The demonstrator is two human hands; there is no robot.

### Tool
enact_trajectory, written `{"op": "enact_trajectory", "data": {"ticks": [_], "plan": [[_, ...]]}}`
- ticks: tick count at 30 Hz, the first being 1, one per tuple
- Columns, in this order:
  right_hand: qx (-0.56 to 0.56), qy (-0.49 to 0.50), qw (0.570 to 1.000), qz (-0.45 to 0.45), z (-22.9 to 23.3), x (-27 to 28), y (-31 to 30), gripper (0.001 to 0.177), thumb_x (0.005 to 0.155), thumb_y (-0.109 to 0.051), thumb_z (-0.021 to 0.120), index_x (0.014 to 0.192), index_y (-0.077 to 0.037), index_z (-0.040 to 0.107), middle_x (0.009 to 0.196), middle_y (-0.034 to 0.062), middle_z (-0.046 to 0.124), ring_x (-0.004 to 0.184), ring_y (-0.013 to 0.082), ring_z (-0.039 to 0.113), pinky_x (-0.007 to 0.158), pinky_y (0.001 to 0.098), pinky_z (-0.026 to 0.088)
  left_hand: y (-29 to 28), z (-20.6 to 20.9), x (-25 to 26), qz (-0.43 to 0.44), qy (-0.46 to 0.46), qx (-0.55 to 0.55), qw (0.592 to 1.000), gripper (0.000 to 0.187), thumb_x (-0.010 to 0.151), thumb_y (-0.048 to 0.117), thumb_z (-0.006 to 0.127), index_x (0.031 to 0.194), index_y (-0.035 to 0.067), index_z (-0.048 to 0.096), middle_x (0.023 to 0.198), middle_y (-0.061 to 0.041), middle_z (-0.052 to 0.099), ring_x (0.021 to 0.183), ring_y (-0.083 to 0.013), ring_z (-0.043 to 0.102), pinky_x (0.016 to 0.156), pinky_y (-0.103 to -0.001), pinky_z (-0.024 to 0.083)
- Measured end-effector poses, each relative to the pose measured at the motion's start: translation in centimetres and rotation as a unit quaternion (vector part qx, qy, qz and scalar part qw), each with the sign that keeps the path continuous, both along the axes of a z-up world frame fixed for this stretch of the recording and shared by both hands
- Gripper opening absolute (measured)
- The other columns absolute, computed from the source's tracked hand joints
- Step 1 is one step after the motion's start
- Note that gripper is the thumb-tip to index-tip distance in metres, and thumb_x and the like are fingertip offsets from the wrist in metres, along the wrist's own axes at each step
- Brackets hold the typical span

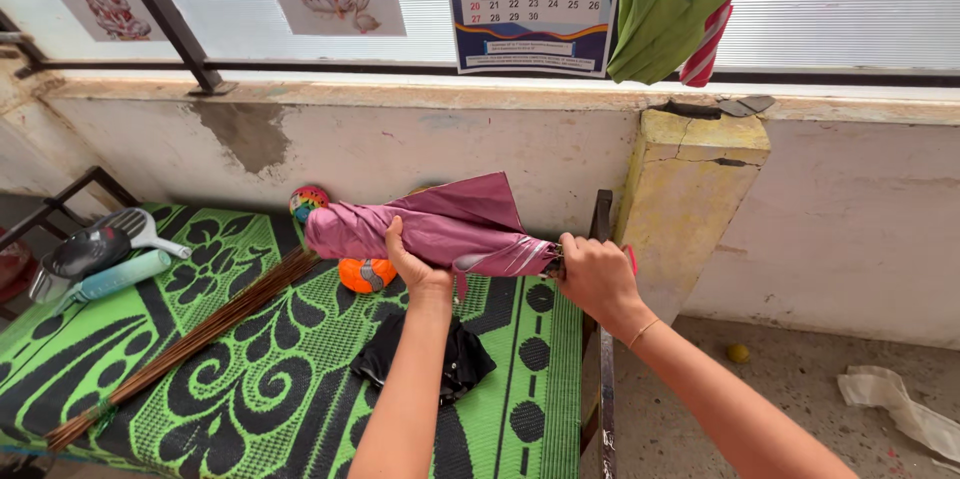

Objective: The person folds several umbrellas and hangs them on a wall-mounted rack. They also move an orange chair, pick up a broom, and sweep debris from the stairs.

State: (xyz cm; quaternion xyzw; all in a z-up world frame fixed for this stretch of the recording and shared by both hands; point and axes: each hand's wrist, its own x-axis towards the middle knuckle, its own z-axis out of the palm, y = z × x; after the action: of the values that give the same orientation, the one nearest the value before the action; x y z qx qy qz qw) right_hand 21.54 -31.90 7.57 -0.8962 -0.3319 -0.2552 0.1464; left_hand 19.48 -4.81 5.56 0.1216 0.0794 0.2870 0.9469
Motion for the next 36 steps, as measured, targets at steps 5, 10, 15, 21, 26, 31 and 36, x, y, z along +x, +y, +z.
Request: {"op": "enact_trajectory", "data": {"ticks": [5, 10, 15, 21, 26, 31, 36], "plan": [[-0.122, 0.385, 0.915, 0.013, 2.9, 1.3, -1.2, 0.043, 0.074, -0.042, 0.084, 0.085, -0.003, 0.071, 0.072, 0.0136, 0.069, 0.069, 0.0317, 0.070, 0.065, 0.0462, 0.056, -0.1, 0.6, -0.4, -0.046, -0.079, 0.036, 0.995, 0.031, 0.083, 0.029, 0.070, 0.111, 0.016, 0.063, 0.113, -0.003, 0.068, 0.109, -0.0253, 0.065, 0.102, -0.044, 0.054], [-0.075, 0.220, 0.973, 0.008, 3.0, -0.2, -0.9, 0.042, 0.075, -0.041, 0.083, 0.096, -0.009, 0.064, 0.077, 0.0098, 0.071, 0.079, 0.0319, 0.070, 0.069, 0.0454, 0.054, -0.5, -0.5, -0.2, -0.040, -0.027, 0.032, 0.998, 0.039, 0.083, 0.038, 0.067, 0.108, 0.009, 0.064, 0.110, -0.012, 0.069, 0.106, -0.0305, 0.065, 0.098, -0.048, 0.053], [-0.040, -0.150, 0.988, 0.014, 1.4, -0.8, -0.9, 0.038, 0.073, -0.023, 0.078, 0.105, -0.008, 0.064, 0.082, 0.0088, 0.069, 0.080, 0.0282, 0.070, 0.072, 0.0425, 0.054, -0.3, -0.6, 0.7, -0.013, 0.009, -0.007, 1.000, 0.037, 0.082, 0.038, 0.063, 0.108, 0.011, 0.064, 0.112, -0.008, 0.069, 0.109, -0.0283, 0.064, 0.099, -0.046, 0.052], [-0.096, 0.358, 0.927, 0.058, 3.5, 0.8, -2.0, 0.024, 0.077, -0.028, 0.077, 0.086, -0.007, 0.071, 0.070, 0.0108, 0.069, 0.070, 0.0324, 0.070, 0.065, 0.0432, 0.054, -0.5, 0.1, -0.4, -0.050, -0.104, 0.021, 0.993, 0.021, 0.085, 0.022, 0.069, 0.101, 0.013, 0.059, 0.097, -0.004, 0.066, 0.100, -0.0243, 0.063, 0.100, -0.045, 0.053], [0.014, 0.115, 0.988, 0.104, 1.9, 0.5, -2.6, 0.037, 0.067, -0.029, 0.083, 0.093, -0.008, 0.067, 0.073, 0.0120, 0.069, 0.070, 0.0346, 0.069, 0.063, 0.0440, 0.054, -1.3, 0.6, 0.7, -0.019, -0.074, 0.021, 0.997, 0.019, 0.086, 0.021, 0.071, 0.094, 0.007, 0.060, 0.088, -0.010, 0.066, 0.091, -0.0263, 0.065, 0.095, -0.043, 0.053], [-0.025, -0.041, 0.999, -0.003, 1.0, 0.1, -2.3, 0.033, 0.081, -0.027, 0.080, 0.101, -0.009, 0.061, 0.083, 0.0101, 0.069, 0.077, 0.0302, 0.069, 0.069, 0.0423, 0.055, -2.1, 1.4, 0.8, -0.057, -0.042, -0.020, 0.997, 0.019, 0.082, 0.024, 0.070, 0.092, 0.009, 0.063, 0.089, -0.011, 0.069, 0.091, -0.0260, 0.066, 0.095, -0.043, 0.054], [-0.060, 0.330, 0.941, 0.048, 2.6, 1.4, -3.5, 0.044, 0.075, -0.035, 0.081, 0.111, -0.013, 0.067, 0.088, 0.0072, 0.075, 0.084, 0.0238, 0.072, 0.076, 0.0376, 0.057, -2.4, 1.6, 0.0, -0.085, -0.082, 0.026, 0.993, 0.017, 0.079, 0.017, 0.069, 0.094, 0.012, 0.062, 0.089, -0.005, 0.069, 0.092, -0.0242, 0.066, 0.097, -0.045, 0.053]]}}
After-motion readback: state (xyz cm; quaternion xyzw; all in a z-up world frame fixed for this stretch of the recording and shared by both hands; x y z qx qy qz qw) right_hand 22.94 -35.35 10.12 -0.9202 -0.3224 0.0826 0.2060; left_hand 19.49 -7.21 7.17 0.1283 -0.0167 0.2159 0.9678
